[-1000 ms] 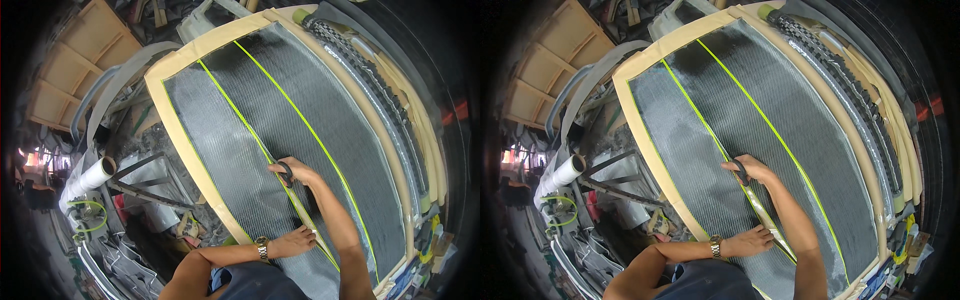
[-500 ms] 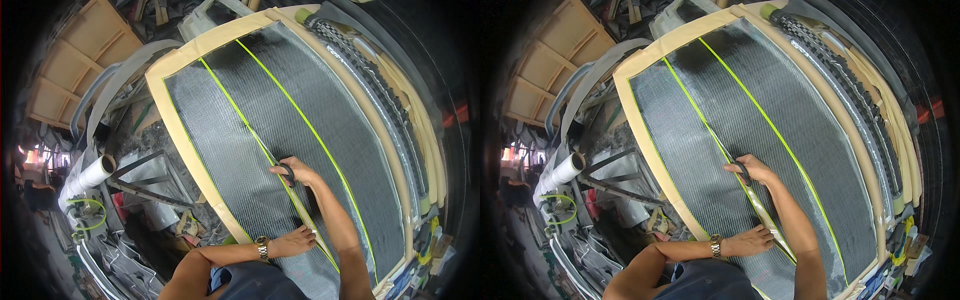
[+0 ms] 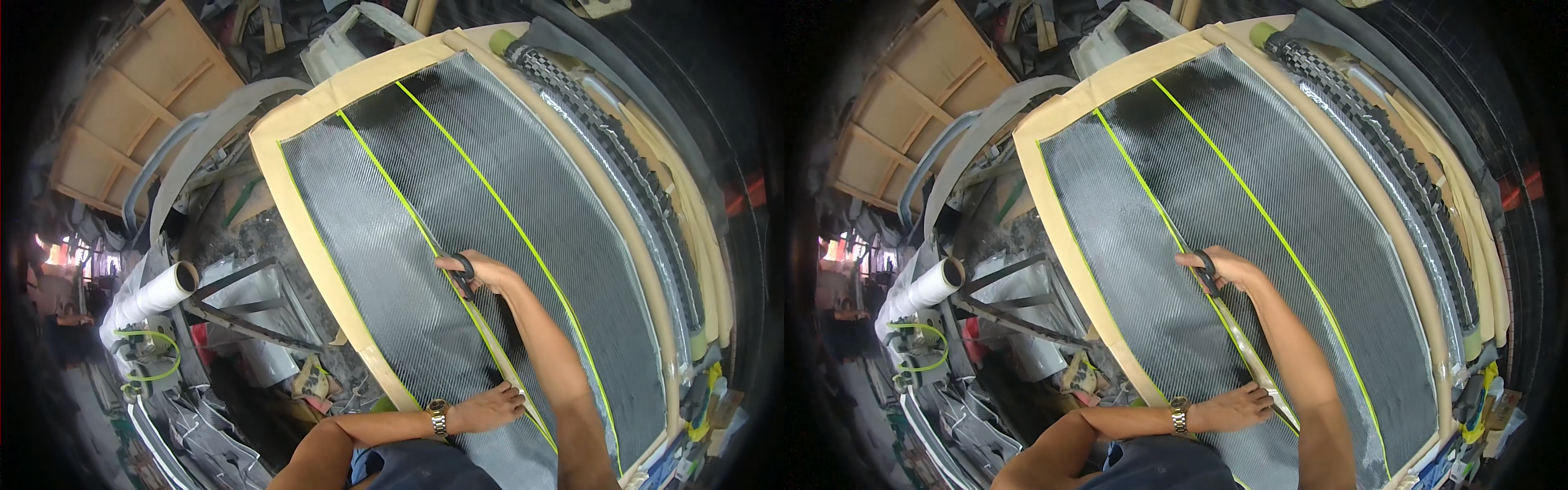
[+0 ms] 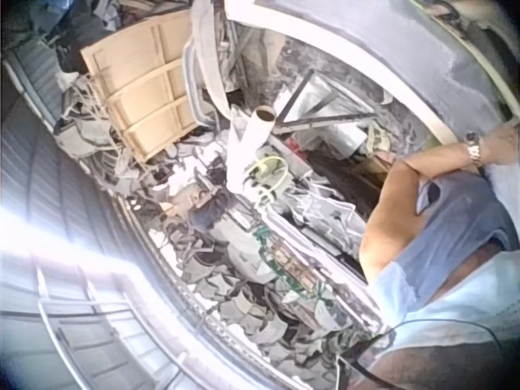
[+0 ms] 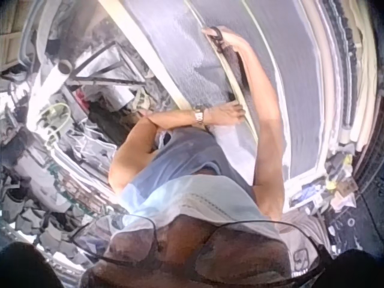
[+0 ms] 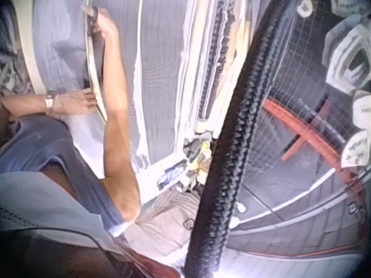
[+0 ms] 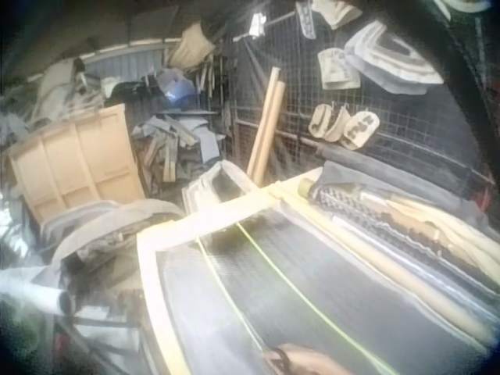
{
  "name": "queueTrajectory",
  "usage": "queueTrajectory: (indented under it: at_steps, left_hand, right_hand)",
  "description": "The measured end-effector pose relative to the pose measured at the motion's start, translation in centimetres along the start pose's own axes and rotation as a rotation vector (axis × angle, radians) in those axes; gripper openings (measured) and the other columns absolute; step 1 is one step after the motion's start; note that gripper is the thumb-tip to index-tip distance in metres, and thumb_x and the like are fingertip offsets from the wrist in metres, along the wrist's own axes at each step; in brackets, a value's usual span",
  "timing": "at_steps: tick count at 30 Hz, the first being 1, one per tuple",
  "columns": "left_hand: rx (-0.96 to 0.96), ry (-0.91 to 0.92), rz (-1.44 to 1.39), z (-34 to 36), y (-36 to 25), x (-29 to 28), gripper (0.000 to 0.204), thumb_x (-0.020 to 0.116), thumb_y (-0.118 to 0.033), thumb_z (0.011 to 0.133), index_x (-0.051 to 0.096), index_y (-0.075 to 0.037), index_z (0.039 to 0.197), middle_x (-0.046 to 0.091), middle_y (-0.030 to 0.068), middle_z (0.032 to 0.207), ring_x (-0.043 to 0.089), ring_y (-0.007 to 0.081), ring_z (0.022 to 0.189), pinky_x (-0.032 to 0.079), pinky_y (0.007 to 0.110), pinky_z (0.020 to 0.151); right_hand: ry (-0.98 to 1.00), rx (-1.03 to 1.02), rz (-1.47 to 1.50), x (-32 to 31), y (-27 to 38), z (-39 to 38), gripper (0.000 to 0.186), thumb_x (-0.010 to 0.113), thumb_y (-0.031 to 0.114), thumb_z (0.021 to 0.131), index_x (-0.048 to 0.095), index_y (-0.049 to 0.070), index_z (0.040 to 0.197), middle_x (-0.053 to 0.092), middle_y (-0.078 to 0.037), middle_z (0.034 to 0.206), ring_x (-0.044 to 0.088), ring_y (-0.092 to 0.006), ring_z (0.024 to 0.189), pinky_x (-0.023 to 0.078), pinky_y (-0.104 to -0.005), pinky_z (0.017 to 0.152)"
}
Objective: The person cuts along a yellow guide line on a carbon fiber sheet using shears, wipes the surface with a cloth, and then rolls the sheet onto a cylindrical tube.
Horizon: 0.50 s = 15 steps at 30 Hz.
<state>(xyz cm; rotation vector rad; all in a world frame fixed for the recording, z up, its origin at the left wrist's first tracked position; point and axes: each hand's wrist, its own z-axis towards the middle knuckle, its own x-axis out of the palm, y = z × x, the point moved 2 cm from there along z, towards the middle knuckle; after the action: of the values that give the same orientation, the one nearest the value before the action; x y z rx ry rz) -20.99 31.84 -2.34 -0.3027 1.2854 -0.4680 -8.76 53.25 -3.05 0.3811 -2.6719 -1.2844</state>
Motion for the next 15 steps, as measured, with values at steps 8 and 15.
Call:
queueTrajectory:
  at_steps: [8,15]
  left_hand:
    - [-0.004,0.072,-0.030,0.4,0.2,0.2,0.018,0.054,-0.017,0.086,0.062,-0.005,0.096,0.060,0.0073,0.107,0.056,0.0204,0.109,0.041,0.033,0.095]
    - [0.002,0.022,-0.034,0.0,0.3,0.3,0.017,0.053,-0.017,0.085,0.062,-0.005,0.093,0.061,0.0081,0.104,0.057,0.0217,0.107,0.041,0.034,0.096]
  right_hand:
    - [-0.093,0.010,-0.019,0.2,0.2,0.6,0.055,0.072,0.064,0.075,0.059,0.011,0.066,0.051,-0.001,0.049,0.053,-0.0122,0.041,0.040,-0.0276,0.040]
    - [-0.096,-0.023,-0.021,0.4,-0.5,1.5,0.052,0.076,0.058,0.075,0.060,0.010,0.066,0.051,0.000,0.048,0.050,-0.0100,0.039,0.035,-0.0234,0.036]
